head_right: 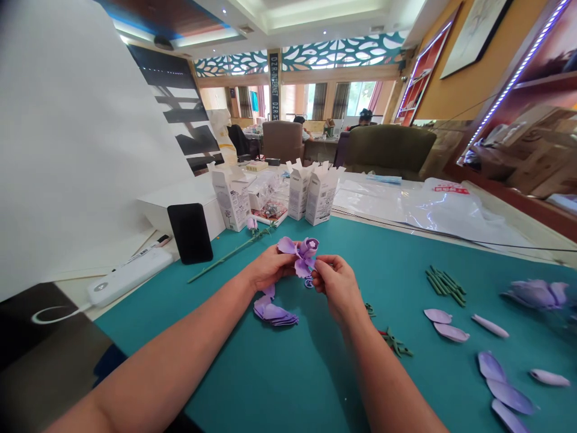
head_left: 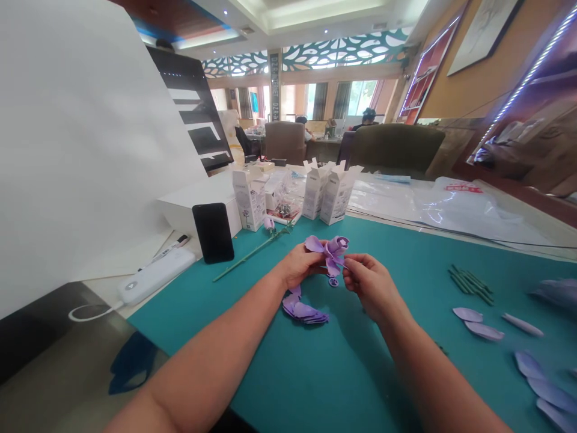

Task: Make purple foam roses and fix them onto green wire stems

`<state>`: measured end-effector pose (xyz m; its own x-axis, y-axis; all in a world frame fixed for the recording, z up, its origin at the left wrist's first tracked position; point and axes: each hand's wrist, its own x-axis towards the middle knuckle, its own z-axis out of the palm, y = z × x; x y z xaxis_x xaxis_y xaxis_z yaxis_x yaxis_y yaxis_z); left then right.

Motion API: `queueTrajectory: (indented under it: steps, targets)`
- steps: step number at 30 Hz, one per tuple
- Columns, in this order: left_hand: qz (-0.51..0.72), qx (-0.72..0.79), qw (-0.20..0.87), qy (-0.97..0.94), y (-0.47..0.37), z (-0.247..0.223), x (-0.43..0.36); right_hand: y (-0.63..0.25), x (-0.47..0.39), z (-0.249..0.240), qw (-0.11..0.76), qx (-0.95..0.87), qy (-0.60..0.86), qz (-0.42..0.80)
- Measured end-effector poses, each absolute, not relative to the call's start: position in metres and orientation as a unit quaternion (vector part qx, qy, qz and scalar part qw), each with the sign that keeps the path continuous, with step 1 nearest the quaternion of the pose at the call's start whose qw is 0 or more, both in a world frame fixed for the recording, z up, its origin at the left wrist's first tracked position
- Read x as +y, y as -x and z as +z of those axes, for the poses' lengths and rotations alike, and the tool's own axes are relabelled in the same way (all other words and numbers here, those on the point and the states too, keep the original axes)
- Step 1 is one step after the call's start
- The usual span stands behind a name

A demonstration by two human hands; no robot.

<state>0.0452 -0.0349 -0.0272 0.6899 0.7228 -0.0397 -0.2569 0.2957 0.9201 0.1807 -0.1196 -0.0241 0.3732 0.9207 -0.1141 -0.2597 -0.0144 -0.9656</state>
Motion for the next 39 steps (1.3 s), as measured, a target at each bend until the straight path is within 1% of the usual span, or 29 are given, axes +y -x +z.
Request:
queueTrajectory:
  steps: [18,23,28,30,33,37,39]
  targets:
    - [0.316,0.251,0.77,-0.494,-0.043,-0.028,-0.031,-0.174,-0.124,-0.02,0.626,-0.322,0.52,0.484]
    - [0.319,0.233,0.776,-0.491,-0.041,-0.028,-0.03,-0.172,-0.126,-0.017,0.625,-0.323,0.512,0.494]
    - [0.346,0.212,0.774,-0.486,-0.036,-0.026,-0.026,-0.179,-0.123,-0.021,0.619,-0.335,0.554,0.445]
    - [0.353,0.207,0.775,-0.482,-0.033,-0.025,-0.024,-0.18,-0.12,-0.027,0.585,-0.368,0.59,0.417]
    - [0.359,0.198,0.779,-0.474,-0.03,-0.023,-0.021,-0.177,-0.117,-0.041,0.495,-0.484,0.635,0.344]
    - [0.372,0.178,0.783,-0.466,-0.027,-0.021,-0.02,-0.168,-0.115,-0.058,0.34,-0.665,0.652,0.133]
    - [0.376,0.175,0.784,-0.461,-0.027,-0.02,-0.02,-0.162,-0.115,-0.061,0.254,-0.714,0.651,0.055]
